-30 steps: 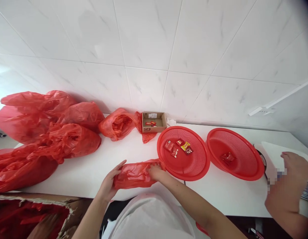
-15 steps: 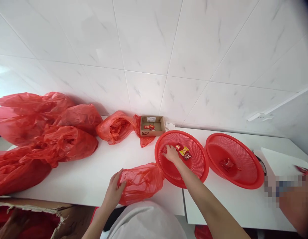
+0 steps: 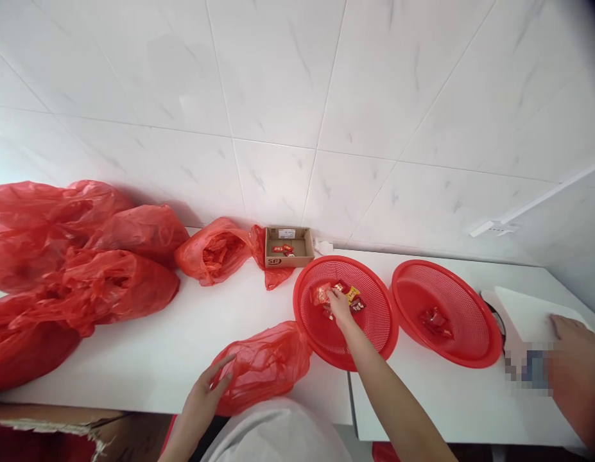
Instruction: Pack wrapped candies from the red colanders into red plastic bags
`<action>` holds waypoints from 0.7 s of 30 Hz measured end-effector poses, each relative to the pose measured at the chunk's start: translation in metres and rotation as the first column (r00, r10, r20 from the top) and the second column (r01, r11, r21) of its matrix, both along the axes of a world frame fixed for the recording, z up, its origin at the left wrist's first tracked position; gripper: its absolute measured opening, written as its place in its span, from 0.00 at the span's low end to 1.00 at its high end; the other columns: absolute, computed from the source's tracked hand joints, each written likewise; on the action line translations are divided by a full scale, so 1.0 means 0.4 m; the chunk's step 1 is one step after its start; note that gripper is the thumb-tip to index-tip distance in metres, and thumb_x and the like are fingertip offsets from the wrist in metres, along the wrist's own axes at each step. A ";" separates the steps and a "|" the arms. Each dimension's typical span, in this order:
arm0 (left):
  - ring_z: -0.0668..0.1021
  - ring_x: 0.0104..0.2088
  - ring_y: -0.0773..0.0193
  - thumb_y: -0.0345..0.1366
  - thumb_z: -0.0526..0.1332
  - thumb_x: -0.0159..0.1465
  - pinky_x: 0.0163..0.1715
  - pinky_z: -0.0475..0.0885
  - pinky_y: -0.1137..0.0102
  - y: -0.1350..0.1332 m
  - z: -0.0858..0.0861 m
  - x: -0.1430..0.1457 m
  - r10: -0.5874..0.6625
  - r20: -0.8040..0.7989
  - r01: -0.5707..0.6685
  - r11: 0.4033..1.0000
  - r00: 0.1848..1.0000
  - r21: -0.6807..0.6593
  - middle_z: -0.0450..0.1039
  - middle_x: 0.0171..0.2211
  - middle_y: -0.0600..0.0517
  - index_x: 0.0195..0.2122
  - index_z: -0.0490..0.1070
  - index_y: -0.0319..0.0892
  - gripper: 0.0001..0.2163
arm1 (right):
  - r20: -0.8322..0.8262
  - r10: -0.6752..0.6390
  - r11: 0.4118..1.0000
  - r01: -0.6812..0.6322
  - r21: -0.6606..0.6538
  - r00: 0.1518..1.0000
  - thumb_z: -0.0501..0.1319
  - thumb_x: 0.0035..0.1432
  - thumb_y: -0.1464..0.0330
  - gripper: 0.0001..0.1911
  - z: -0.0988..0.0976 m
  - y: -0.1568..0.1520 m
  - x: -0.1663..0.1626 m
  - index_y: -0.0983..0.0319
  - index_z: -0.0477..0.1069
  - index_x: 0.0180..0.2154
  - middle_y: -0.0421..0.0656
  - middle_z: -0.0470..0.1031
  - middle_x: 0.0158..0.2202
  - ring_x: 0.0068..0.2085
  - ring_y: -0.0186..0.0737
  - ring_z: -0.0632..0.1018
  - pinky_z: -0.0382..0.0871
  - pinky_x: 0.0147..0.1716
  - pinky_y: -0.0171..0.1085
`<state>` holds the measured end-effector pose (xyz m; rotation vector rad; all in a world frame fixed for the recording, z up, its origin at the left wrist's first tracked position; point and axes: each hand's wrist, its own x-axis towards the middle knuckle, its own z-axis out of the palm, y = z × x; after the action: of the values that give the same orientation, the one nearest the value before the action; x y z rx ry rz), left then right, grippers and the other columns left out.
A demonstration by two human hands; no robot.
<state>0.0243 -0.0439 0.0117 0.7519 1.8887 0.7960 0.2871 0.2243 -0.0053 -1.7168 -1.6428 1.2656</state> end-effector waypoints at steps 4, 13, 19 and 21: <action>0.65 0.63 0.51 0.50 0.58 0.60 0.62 0.57 0.55 0.014 0.015 0.009 0.058 0.078 -0.057 0.998 0.995 -0.005 0.68 0.59 0.48 0.55 0.72 0.47 0.24 | -0.292 -0.062 0.996 0.041 -0.077 0.955 0.48 0.62 0.58 0.17 0.083 -0.049 0.014 0.60 0.65 0.46 0.48 0.76 0.44 0.43 0.43 0.79 0.77 0.38 0.42; 0.78 0.51 0.53 0.45 0.61 0.60 0.48 0.74 0.61 0.012 0.021 0.030 0.077 0.234 -0.088 0.996 0.969 0.034 0.74 0.54 0.45 0.59 0.66 0.43 0.27 | -0.689 0.008 0.933 -0.253 -0.255 0.724 0.58 0.58 0.53 0.19 0.163 -0.285 -0.127 0.58 0.66 0.44 0.45 0.76 0.42 0.40 0.43 0.79 0.75 0.40 0.43; 0.64 0.63 0.50 0.32 0.55 0.59 0.60 0.60 0.54 0.032 -0.014 0.039 0.050 -0.253 -0.006 0.985 0.966 0.170 0.59 0.65 0.41 0.64 0.57 0.39 0.30 | -0.346 0.272 0.900 -0.365 -0.241 0.898 0.51 0.61 0.57 0.19 -0.024 -0.366 -0.228 0.63 0.69 0.44 0.51 0.76 0.46 0.47 0.46 0.77 0.69 0.47 0.44; 0.60 0.65 0.50 0.31 0.54 0.60 0.61 0.60 0.54 0.028 -0.013 0.042 0.030 -0.330 0.036 0.981 0.943 0.190 0.50 0.68 0.44 0.67 0.52 0.42 0.32 | -0.237 0.307 0.901 -0.362 -0.240 0.922 0.50 0.63 0.60 0.19 -0.070 -0.348 -0.213 0.64 0.68 0.48 0.53 0.73 0.51 0.53 0.47 0.74 0.65 0.52 0.45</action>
<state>0.0411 -0.0326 0.0066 1.0655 2.1266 0.9045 0.2019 0.0851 -0.0334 -1.4347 -1.7597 1.8469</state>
